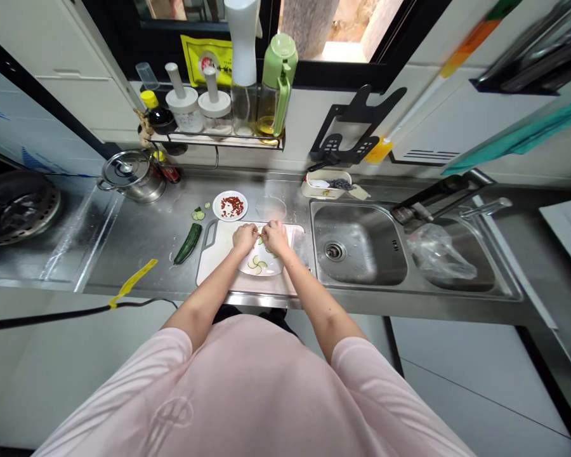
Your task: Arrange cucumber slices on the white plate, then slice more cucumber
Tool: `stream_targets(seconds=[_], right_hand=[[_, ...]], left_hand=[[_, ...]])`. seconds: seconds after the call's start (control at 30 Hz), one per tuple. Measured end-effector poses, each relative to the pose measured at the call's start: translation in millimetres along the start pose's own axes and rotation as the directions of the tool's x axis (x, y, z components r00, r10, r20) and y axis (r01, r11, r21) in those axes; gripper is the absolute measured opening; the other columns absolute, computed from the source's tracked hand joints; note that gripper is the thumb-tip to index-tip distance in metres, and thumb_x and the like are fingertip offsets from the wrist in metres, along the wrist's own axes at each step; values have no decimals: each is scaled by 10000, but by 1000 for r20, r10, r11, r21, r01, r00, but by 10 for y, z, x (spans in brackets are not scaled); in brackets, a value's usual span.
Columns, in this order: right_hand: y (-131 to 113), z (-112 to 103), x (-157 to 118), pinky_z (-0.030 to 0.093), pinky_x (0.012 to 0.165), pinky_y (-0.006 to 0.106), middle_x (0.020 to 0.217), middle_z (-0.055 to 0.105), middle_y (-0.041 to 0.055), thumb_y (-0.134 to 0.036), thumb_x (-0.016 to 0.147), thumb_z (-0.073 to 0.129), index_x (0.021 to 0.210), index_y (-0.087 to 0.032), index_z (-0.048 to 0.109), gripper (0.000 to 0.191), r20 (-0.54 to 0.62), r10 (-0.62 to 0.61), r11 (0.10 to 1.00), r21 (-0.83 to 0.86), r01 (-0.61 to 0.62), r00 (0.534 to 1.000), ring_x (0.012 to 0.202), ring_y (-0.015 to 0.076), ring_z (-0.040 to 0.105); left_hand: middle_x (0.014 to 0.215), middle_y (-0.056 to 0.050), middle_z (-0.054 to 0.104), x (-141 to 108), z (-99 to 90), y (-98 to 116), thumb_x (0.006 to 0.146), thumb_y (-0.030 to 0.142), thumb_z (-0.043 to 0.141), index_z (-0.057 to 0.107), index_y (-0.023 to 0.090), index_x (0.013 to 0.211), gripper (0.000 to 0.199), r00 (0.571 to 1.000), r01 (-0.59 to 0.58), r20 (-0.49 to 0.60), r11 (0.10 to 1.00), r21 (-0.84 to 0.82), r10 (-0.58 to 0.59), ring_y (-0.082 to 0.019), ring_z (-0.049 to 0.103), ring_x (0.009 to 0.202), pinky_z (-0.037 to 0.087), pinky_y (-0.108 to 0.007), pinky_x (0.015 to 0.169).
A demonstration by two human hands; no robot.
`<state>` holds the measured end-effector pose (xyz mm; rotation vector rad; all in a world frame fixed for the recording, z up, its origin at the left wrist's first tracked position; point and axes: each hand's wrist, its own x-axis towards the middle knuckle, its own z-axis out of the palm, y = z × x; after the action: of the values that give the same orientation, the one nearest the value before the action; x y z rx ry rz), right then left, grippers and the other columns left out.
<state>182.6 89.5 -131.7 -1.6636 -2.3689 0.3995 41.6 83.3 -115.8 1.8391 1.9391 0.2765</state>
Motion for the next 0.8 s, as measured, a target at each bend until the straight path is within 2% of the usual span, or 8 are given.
stream_targets(seconds=[0.43, 0.8], right_hand=[[44, -61, -63, 297, 798, 344, 977, 551, 105, -234, 894, 442, 912, -203, 661, 222, -33, 22, 1000, 12, -22, 999, 962, 256, 386], [-55, -199, -145, 294, 850, 374, 968, 564, 89, -248, 865, 494, 893, -208, 656, 169, -161, 35, 995, 96, -20, 986, 987, 264, 393]], left_hand=[[997, -55, 657, -3, 18, -46, 843, 281, 528, 648, 254, 955, 166, 998, -24, -54, 999, -27, 23, -201, 580, 932, 395, -278, 756], [992, -43, 670, -33, -95, -31, 865, 293, 495, 642, 256, 950, 174, 996, -39, -85, 999, -21, 37, -182, 585, 913, 392, -264, 734]])
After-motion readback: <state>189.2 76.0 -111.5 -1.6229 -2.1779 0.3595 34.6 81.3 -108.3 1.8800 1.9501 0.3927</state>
